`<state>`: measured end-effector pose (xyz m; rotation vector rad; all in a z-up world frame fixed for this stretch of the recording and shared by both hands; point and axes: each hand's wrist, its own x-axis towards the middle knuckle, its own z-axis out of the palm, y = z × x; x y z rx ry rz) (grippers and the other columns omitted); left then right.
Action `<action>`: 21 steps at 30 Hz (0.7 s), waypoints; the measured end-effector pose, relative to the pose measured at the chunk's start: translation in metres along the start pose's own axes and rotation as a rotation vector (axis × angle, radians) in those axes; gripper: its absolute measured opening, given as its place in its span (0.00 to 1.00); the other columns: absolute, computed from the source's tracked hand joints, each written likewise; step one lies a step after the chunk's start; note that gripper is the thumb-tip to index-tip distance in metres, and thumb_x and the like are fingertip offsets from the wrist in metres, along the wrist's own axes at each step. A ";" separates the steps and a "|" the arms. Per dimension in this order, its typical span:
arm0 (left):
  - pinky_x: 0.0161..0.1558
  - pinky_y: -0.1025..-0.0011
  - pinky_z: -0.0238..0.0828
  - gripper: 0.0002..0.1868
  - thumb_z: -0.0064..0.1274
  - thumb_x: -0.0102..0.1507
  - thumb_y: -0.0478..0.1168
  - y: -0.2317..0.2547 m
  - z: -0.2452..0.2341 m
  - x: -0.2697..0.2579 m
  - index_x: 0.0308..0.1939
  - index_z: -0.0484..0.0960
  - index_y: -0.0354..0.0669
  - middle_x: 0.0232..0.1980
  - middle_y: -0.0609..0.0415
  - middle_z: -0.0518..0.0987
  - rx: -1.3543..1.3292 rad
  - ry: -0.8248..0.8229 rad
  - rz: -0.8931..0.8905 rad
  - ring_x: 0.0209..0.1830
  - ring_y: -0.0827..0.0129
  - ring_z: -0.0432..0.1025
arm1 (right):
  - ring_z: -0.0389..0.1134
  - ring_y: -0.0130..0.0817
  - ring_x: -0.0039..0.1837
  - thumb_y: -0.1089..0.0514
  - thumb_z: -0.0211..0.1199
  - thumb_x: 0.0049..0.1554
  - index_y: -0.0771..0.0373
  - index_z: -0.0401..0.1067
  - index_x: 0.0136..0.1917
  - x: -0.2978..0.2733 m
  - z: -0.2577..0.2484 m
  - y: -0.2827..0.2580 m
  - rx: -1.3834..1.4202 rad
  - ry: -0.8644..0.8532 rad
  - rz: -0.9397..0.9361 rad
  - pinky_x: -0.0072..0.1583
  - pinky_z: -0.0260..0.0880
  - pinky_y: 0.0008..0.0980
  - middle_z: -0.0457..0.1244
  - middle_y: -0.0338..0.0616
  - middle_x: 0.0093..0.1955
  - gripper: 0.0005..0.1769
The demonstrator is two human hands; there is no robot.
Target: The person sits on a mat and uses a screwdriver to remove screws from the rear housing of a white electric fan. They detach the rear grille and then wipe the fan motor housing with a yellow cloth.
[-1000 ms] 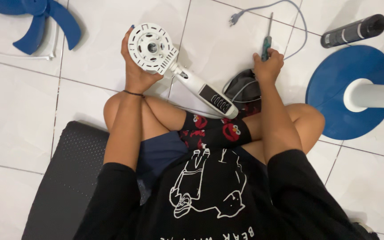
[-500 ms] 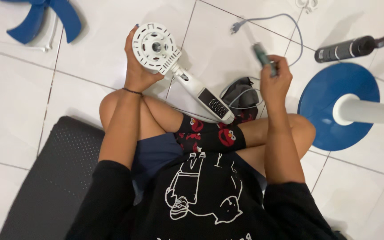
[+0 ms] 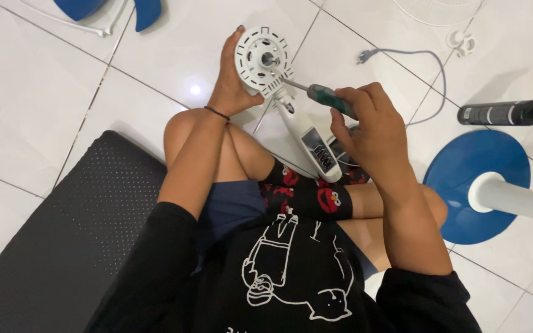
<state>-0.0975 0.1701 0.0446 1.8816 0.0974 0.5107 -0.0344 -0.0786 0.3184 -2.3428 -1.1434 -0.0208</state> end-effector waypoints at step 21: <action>0.85 0.59 0.47 0.72 0.77 0.42 0.33 0.007 0.000 0.001 0.82 0.42 0.45 0.84 0.44 0.49 -0.015 0.015 0.007 0.86 0.48 0.47 | 0.66 0.37 0.46 0.64 0.74 0.53 0.60 0.74 0.56 0.002 0.032 0.013 -0.139 0.063 -0.075 0.43 0.68 0.35 0.61 0.41 0.46 0.17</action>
